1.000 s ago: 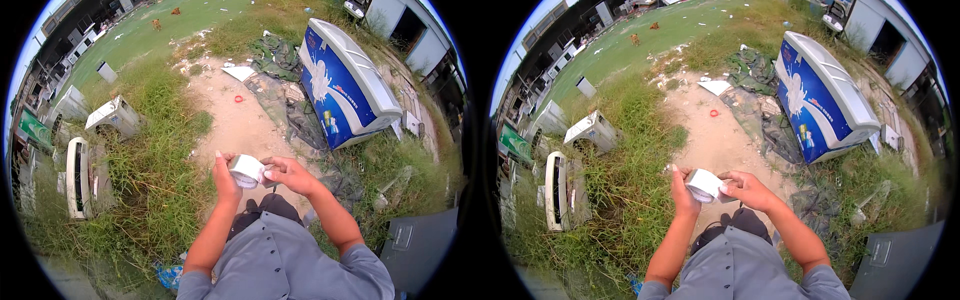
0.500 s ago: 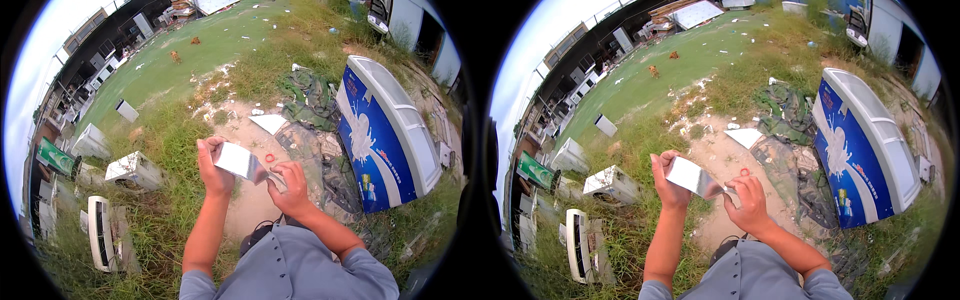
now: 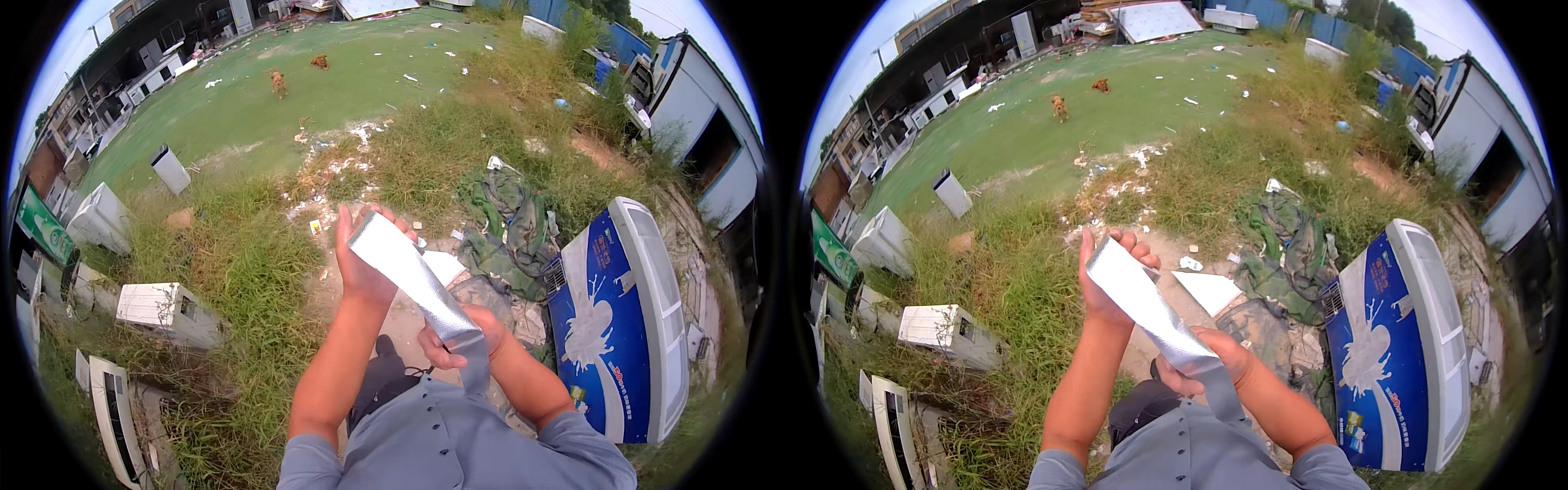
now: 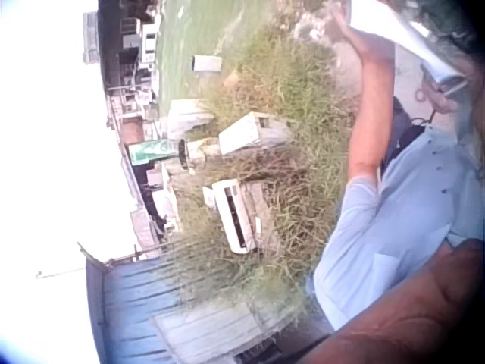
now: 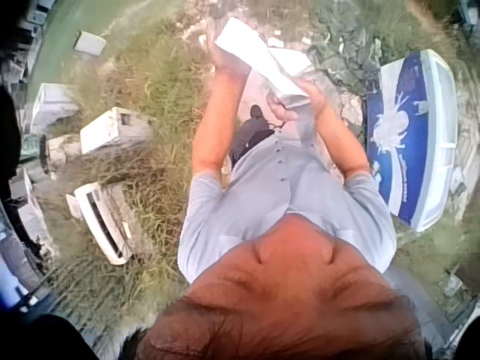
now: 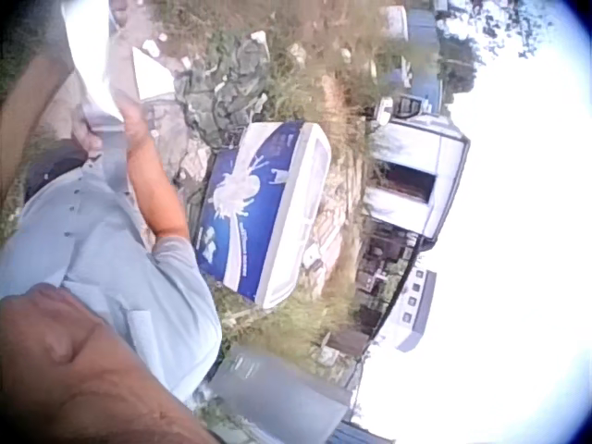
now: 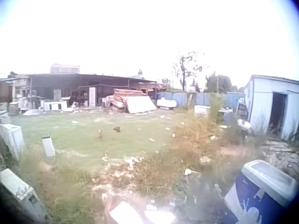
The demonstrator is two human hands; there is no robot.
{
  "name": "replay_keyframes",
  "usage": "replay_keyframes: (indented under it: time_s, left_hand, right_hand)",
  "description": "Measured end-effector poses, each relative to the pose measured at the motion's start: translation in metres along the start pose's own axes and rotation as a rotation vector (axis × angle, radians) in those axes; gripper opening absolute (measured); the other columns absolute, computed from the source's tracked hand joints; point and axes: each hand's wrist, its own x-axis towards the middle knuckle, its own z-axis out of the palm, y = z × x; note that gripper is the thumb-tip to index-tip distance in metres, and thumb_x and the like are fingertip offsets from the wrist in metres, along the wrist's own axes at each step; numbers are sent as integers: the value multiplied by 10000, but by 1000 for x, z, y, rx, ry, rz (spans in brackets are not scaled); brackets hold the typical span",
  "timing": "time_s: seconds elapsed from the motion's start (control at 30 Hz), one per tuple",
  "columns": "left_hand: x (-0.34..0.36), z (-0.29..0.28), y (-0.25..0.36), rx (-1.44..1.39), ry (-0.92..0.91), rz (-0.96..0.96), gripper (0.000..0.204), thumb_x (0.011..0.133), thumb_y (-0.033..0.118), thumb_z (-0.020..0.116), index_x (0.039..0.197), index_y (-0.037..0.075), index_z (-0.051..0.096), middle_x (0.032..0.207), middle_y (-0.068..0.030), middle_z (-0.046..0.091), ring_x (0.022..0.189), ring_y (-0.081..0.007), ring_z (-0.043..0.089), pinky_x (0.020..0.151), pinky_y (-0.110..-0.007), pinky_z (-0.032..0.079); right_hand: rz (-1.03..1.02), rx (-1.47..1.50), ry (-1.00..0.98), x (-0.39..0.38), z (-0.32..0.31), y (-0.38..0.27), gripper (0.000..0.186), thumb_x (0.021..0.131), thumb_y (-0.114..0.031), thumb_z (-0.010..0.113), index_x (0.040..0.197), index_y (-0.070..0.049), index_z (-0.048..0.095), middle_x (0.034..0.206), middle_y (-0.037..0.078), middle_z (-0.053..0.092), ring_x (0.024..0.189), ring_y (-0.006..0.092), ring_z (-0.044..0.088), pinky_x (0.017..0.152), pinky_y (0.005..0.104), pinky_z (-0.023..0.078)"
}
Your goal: The person retrieves a roll of silver tape from a cart, walks through an outdoor yard filled with discarded appliances, and approaches a refrigerator. They sit on the ground and apply the tape to the interior copper coils of the refrigerator.
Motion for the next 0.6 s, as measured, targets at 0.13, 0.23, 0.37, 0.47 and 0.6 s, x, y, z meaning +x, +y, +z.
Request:
replay_keyframes:
  time_s: [0.13, 0.23, 0.37, 0.47, 0.6]
  left_hand:
    - [107, -18, 36, 135, 79, -47, 533, 1044, 576, 372, 925, 108, 598, 749, -31, 506, 694, -219, 561, 647, -417, 523]
    - [166, -34, 78, 270, 60, -38, 541, 1046, 573, 358, 936, 105, 606, 766, -66, 598, 691, -245, 645, 618, -443, 576]
    - [246, -60, 121, 402, 120, 70, 554, 1050, 555, 375, 930, 69, 611, 807, -87, 665, 722, -208, 668, 672, -367, 570]
    - [304, -89, 147, 293, 203, -14, 528, 1036, 571, 408, 938, 95, 616, 825, -71, 665, 759, -190, 656, 697, -336, 544]
    - [386, -113, 177, 72, 334, -222, 512, 1020, 611, 408, 971, 134, 588, 851, -57, 634, 800, -219, 646, 737, -410, 549]
  right_hand:
    - [-219, -407, 365, 76, -22, -84, 886, 966, -682, 451, 1244, 147, 594, 1204, 268, 658, 1132, 359, 640, 1000, 444, 472]
    - [-239, -1076, 495, 135, -49, -136, 926, 927, -747, 470, 1228, 114, 632, 1188, 220, 674, 1152, 308, 637, 1039, 439, 453]
    - [-323, -960, 861, 227, -75, -179, 477, 912, -486, 728, 953, -11, 693, 953, 91, 721, 819, 132, 659, 762, 278, 515]
    - [-369, -776, 892, 274, -124, -213, 340, 875, -305, 816, 981, -59, 607, 823, 30, 681, 604, 60, 547, 525, 214, 415]
    - [-501, -823, 923, 356, -185, -258, 451, 856, -285, 839, 1119, -37, 569, 773, 15, 652, 569, 47, 523, 479, 201, 377]
